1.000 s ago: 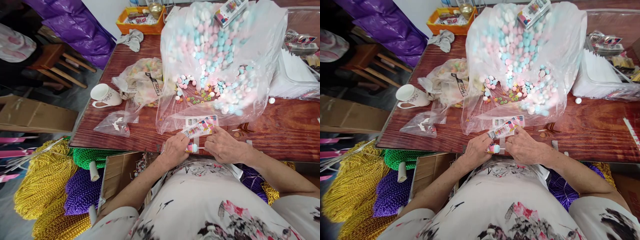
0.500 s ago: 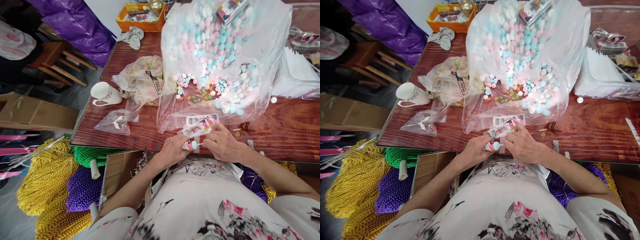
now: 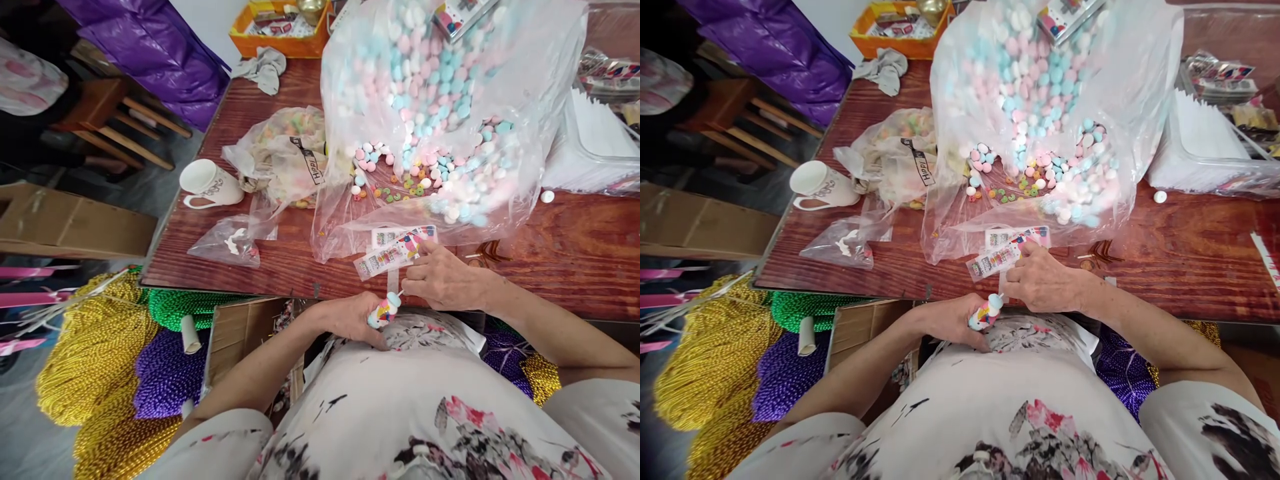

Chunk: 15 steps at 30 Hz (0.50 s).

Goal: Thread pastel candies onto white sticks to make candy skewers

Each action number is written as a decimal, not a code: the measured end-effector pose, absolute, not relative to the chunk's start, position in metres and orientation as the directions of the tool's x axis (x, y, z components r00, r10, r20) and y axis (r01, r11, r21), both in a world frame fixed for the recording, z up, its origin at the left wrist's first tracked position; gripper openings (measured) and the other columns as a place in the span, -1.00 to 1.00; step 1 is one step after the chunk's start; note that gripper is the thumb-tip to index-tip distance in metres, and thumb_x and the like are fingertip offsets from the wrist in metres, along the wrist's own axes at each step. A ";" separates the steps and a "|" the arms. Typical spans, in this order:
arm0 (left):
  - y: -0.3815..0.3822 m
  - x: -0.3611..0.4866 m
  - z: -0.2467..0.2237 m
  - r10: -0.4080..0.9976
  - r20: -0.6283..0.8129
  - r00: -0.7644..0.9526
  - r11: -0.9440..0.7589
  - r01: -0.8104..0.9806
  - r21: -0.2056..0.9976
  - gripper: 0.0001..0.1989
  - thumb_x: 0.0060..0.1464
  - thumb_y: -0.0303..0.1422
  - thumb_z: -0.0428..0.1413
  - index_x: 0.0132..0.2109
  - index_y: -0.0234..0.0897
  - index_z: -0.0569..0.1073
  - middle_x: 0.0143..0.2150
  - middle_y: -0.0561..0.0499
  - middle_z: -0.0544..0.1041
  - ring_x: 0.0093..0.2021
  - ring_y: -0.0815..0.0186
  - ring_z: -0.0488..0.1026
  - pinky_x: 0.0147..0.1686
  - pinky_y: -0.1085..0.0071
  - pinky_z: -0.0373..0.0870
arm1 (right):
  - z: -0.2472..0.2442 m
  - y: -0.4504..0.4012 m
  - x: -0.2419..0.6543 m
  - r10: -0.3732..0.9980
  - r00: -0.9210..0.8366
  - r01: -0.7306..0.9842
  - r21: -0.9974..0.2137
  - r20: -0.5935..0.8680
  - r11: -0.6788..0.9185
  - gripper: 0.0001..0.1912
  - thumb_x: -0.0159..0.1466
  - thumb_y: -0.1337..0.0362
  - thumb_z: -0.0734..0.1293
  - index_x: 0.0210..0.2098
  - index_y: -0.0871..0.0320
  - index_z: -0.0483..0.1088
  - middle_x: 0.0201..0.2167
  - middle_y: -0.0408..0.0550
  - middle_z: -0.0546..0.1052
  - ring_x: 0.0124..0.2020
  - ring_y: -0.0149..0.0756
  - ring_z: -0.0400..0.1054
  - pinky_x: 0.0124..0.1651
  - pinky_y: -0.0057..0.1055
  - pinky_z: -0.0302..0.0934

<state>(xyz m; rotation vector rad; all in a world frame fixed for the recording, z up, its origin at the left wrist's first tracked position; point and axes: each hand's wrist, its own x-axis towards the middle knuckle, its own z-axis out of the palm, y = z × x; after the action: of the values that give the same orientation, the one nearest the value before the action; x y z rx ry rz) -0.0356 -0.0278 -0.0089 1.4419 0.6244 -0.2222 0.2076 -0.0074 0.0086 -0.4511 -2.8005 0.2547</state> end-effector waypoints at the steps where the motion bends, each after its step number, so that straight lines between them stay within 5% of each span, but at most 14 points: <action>1: -0.027 -0.037 -0.011 0.186 -0.529 0.828 0.151 0.508 0.848 -0.61 -0.14 -0.24 0.31 -0.47 -0.26 0.21 -0.54 0.20 0.20 -0.52 0.47 0.11 -0.54 0.50 0.07 | 0.009 -0.007 0.207 0.331 -0.912 0.281 -0.219 0.244 0.934 -0.80 0.32 0.48 0.18 -0.37 0.16 0.37 -0.50 -0.18 0.42 -0.48 -0.38 0.06 -0.16 -0.25 -0.16; 15: 0.004 -0.044 -0.017 -0.221 -0.475 0.851 0.289 0.523 0.802 -0.55 -0.29 -0.17 0.43 -0.53 -0.25 0.30 -0.65 0.18 0.29 -0.65 0.44 0.22 -0.67 0.48 0.17 | 0.018 0.006 0.218 0.308 -0.917 0.205 -0.363 0.255 0.909 -0.72 0.42 0.47 0.08 -0.21 0.17 0.40 -0.41 -0.09 0.37 -0.29 -0.29 0.13 -0.10 -0.30 0.02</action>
<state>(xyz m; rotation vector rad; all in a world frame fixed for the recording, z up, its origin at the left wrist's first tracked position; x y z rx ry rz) -0.0436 0.0044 -0.0175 1.1791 0.2962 -0.5062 0.2175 0.0060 0.0176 -0.3812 -2.7636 0.4777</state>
